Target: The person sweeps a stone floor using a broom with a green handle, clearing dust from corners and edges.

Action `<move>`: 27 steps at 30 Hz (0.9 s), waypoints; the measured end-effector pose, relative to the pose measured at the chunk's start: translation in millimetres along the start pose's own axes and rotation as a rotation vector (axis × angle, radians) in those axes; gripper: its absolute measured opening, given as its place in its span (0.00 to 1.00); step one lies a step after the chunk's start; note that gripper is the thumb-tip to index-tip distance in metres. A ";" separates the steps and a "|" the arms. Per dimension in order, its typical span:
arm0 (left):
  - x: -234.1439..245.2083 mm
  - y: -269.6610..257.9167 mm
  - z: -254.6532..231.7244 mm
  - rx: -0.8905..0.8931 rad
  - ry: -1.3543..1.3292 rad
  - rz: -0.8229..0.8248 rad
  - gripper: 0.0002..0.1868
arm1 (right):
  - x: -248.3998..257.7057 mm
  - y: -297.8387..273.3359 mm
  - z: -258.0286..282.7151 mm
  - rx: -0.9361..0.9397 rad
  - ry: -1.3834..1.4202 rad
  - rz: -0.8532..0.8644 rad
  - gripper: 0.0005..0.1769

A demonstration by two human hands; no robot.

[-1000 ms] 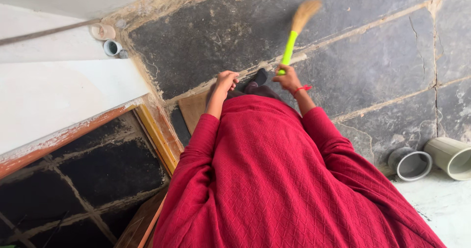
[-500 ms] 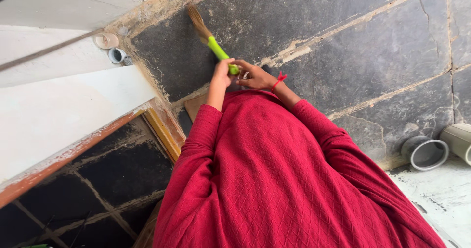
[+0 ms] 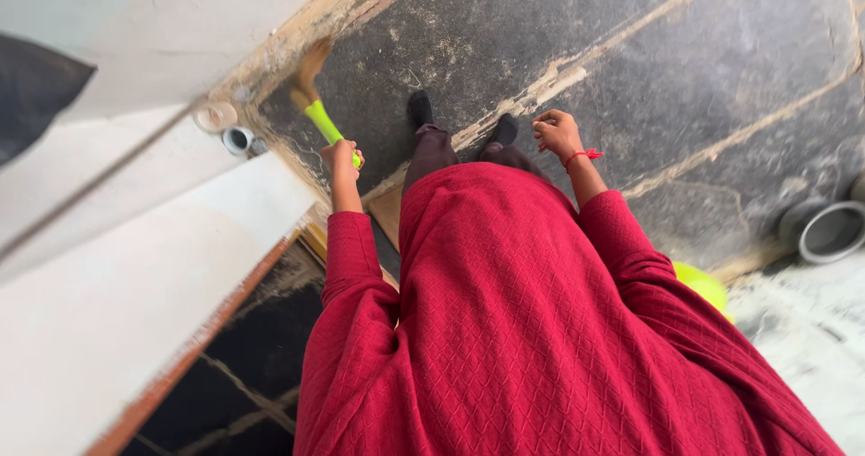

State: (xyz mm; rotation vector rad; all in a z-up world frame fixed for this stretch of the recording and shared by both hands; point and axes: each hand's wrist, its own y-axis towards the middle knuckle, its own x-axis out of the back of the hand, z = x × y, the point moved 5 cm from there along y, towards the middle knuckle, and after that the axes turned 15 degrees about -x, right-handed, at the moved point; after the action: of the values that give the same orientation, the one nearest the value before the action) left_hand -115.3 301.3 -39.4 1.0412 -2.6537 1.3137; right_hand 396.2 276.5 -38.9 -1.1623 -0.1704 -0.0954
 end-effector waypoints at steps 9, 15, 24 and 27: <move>-106.6 19.5 -21.0 -0.135 0.256 0.363 0.10 | -52.3 -23.3 -14.8 -0.038 0.022 -0.107 0.09; -196.4 -13.5 10.5 -0.136 0.440 0.737 0.04 | -83.9 -48.6 -30.3 -0.033 0.206 -0.148 0.09; -273.8 -55.2 15.2 0.155 0.241 1.103 0.06 | -84.6 -80.5 -26.4 -0.016 0.324 -0.154 0.11; -265.2 -72.0 20.0 0.089 0.312 1.146 0.07 | -96.2 -76.3 -6.6 0.030 0.448 -0.028 0.16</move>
State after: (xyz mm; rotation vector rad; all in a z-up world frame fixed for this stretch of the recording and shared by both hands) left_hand 137.5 404.6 -75.8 -0.8255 -2.9218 1.4644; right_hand 289.8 239.0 9.9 -1.0815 0.2071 -0.3726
